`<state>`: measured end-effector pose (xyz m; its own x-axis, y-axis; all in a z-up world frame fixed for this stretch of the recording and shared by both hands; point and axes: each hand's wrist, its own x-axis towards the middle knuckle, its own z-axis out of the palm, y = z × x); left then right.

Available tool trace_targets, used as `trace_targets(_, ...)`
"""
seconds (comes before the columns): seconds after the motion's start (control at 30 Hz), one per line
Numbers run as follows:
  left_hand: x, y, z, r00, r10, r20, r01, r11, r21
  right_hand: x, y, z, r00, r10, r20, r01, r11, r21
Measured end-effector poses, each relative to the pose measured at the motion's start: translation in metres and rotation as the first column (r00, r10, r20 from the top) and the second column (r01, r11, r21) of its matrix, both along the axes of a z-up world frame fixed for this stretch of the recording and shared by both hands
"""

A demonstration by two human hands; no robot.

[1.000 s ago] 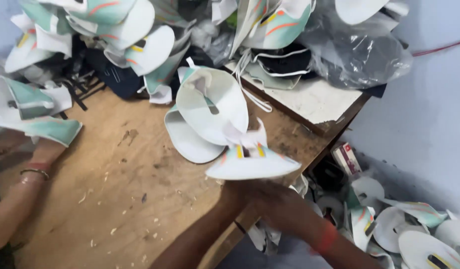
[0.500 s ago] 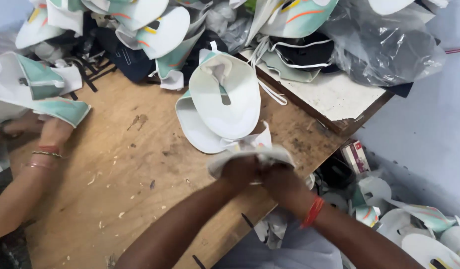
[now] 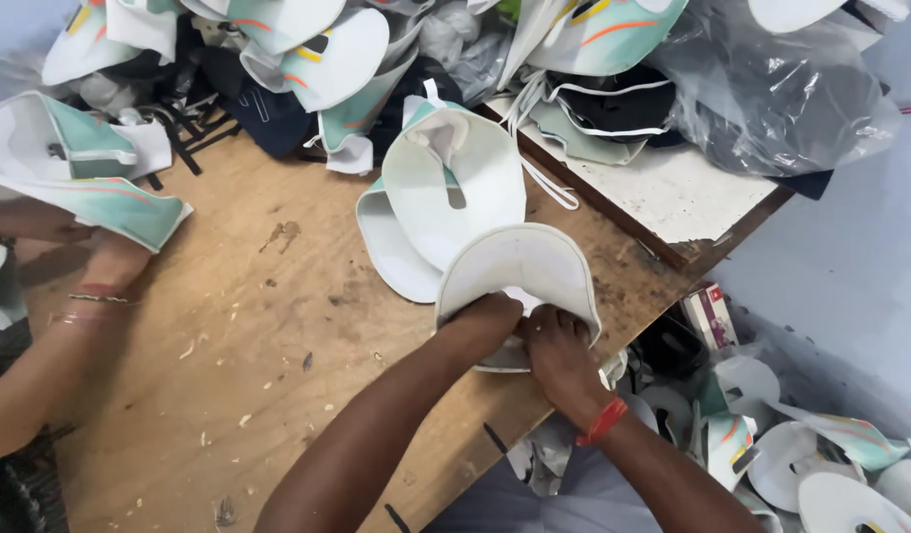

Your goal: Assembling and checking shoe upper components at a workbench.

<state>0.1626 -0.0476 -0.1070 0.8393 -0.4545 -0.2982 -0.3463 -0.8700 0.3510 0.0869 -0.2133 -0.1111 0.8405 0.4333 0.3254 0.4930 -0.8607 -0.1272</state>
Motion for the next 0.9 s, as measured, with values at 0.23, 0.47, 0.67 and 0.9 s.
trace_targets(0.23, 0.000, -0.011, -0.048, 0.987, 0.161, 0.016, -0.149, 0.940, -0.307, -0.036, -0.009, 0.015, 0.997, 0.072, 0.024, -0.071, 0.997, -0.019)
trace_targets(0.47, -0.010, -0.009, -0.008, 0.908, -0.373, 0.189, 0.347, 0.925, 0.156, -0.035, -0.015, 0.008, 0.994, 0.104, -0.032, -0.103, 0.994, 0.031)
trace_targets(0.67, -0.007, -0.004, -0.022, 0.953, -0.187, 0.239, 0.187, 0.982, 0.022, -0.043, -0.010, 0.011, 0.980, 0.181, 0.082, -0.175, 0.981, -0.079)
trace_targets(0.9, -0.083, -0.018, -0.052, 0.904, -0.030, 0.426, 0.098, 0.986, -0.137, -0.067, -0.010, -0.017, 0.990, 0.095, -0.104, -0.091, 0.995, 0.043)
